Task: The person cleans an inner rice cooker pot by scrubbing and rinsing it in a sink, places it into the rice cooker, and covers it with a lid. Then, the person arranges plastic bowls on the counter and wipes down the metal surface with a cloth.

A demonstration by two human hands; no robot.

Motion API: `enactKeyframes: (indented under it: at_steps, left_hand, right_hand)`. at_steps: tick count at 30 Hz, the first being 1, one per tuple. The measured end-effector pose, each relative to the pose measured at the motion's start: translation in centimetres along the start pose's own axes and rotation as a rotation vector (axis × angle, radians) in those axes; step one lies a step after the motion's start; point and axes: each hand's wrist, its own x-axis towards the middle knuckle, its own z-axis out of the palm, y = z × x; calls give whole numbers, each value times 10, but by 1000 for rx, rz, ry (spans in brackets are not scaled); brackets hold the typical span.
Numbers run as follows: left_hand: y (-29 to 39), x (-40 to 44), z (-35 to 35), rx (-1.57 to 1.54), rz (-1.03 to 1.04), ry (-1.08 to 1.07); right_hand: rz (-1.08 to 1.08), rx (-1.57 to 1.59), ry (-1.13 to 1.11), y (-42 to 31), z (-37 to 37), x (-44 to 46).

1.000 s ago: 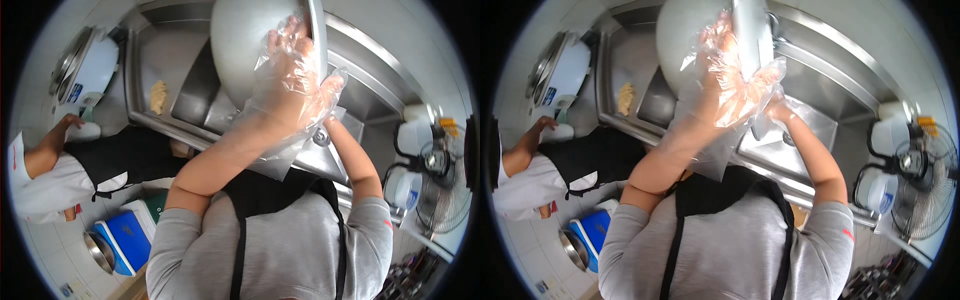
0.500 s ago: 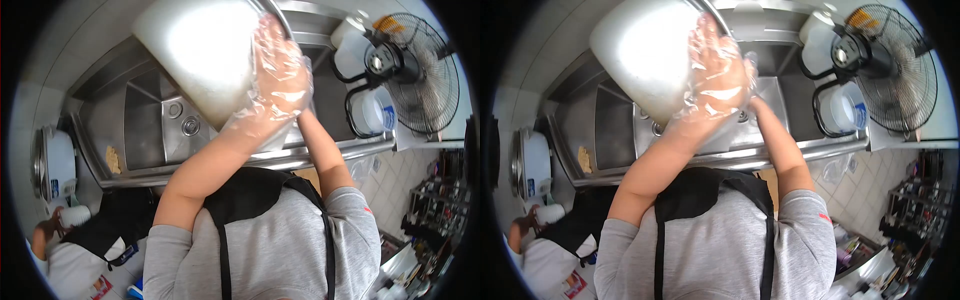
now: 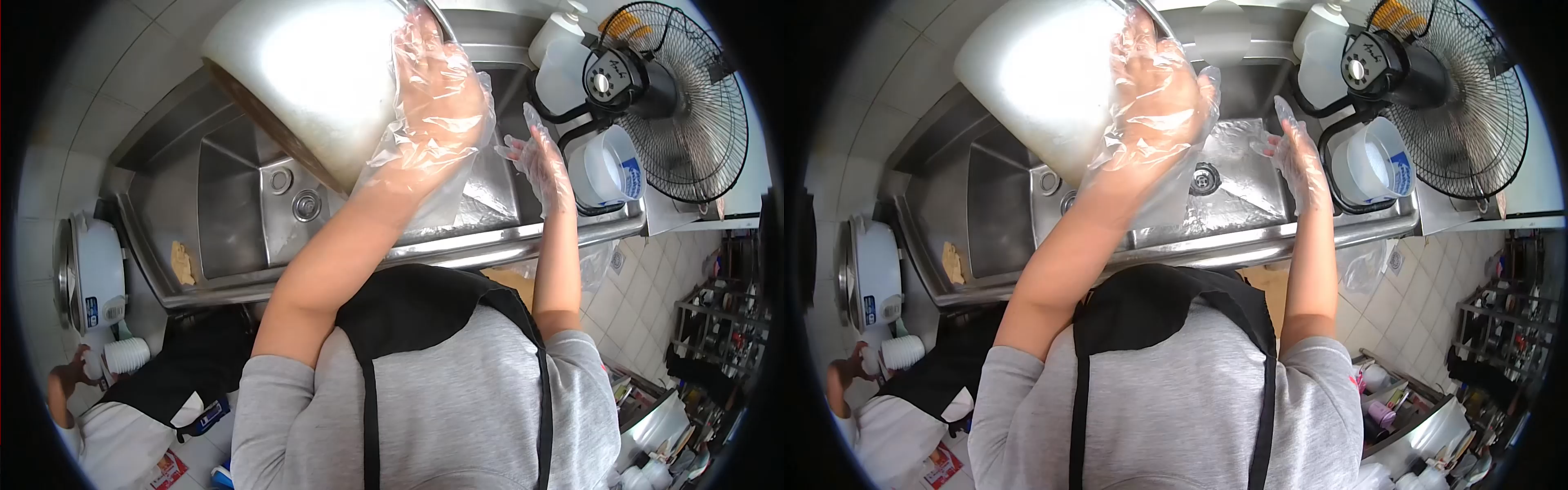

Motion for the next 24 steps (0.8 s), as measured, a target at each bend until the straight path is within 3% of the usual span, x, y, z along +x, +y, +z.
enactKeyframes:
  at_steps: [3, 8, 12, 16, 17, 19, 21, 24]
  left_hand:
    - [-7, 1, -15, 17, 0, -3]
    - [-19, 4, -48, 25, -91, -62]
    - [-37, 2, -61, 38, -150, -83]
    - [-46, -7, -65, 58, -107, 25]
    - [-48, -2, -71, -1, -160, -90]
    - [-46, -3, -77, 0, -209, -67]
    - [-42, -7, -76, 14, -192, 127]
    - [-41, -9, -85, -47, -210, 95]
  right_hand:
    - [-37, -134, 15, 10, 11, -6]
    - [-10, -707, -66, 5, 33, -25]
    - [-145, -799, -70, 19, 29, -12]
    - [-62, -701, -154, 4, 50, -24]
    - [-93, -652, -176, 6, 53, -24]
    - [-84, -682, -233, 12, 48, -8]
    - [-82, -718, -261, 20, 45, 2]
    - [-104, -763, -322, 26, 41, 14]
